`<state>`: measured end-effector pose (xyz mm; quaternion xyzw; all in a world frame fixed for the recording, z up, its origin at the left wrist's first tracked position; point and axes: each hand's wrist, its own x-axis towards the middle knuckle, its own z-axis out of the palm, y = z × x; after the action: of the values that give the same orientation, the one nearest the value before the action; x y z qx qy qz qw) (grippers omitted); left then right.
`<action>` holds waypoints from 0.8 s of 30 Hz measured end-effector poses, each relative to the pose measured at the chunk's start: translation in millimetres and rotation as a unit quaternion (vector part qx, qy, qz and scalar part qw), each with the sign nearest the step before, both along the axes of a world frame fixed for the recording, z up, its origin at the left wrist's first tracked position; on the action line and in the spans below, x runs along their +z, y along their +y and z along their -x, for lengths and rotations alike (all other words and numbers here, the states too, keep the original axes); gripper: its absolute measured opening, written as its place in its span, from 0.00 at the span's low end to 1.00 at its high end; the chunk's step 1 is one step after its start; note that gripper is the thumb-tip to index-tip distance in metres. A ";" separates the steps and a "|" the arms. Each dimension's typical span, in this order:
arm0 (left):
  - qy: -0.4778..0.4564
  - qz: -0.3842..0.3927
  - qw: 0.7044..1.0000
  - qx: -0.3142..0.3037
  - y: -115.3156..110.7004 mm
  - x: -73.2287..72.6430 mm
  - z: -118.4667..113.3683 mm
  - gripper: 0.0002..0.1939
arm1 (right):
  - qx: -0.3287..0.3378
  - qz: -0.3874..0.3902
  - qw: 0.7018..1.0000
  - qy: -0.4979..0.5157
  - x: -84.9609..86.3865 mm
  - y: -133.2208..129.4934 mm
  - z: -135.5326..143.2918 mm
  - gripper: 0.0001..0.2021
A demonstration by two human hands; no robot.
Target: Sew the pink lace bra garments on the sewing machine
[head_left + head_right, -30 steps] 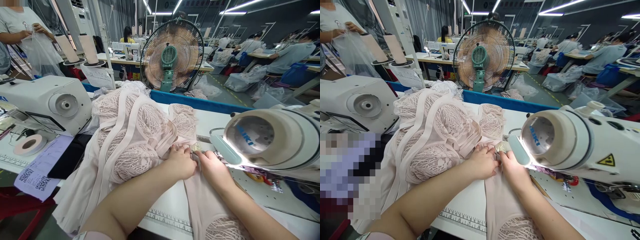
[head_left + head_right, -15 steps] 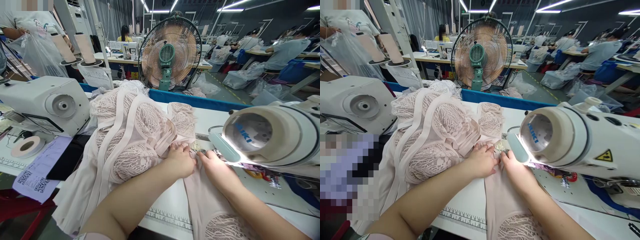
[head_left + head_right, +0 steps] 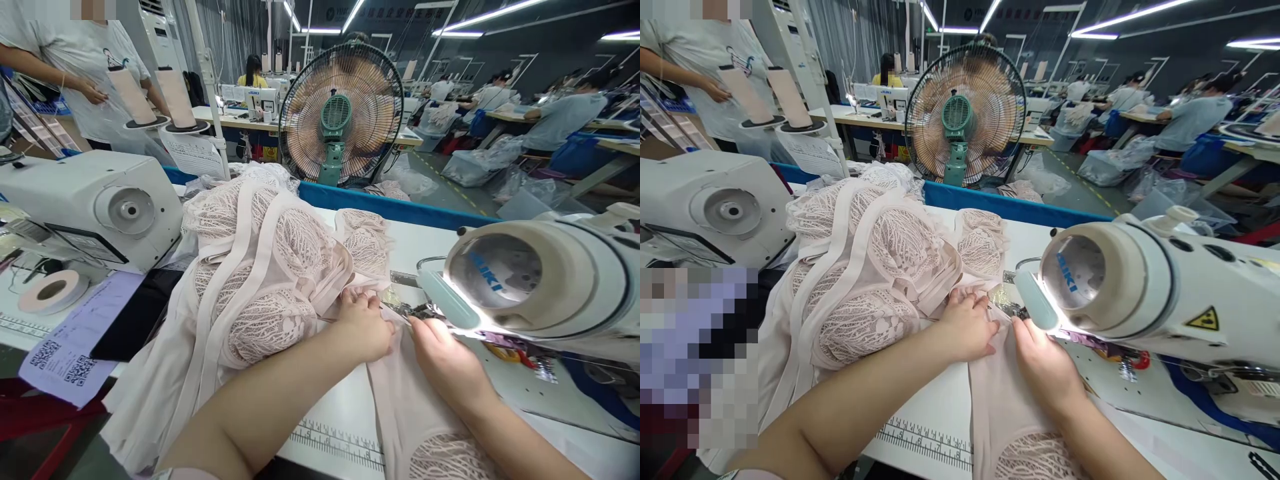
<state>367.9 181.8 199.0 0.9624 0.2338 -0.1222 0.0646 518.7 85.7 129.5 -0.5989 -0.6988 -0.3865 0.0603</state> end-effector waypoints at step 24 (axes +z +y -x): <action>-0.049 -0.002 0.997 -0.060 -11.9 -25.0 -3.4 0.40 | -0.103 0.110 0.988 0.028 8.7 7.2 1.9 0.13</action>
<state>371.3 169.9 174.0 0.9797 0.1722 -0.0780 0.0665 516.8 92.9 138.2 -0.6810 -0.6700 -0.2942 -0.0266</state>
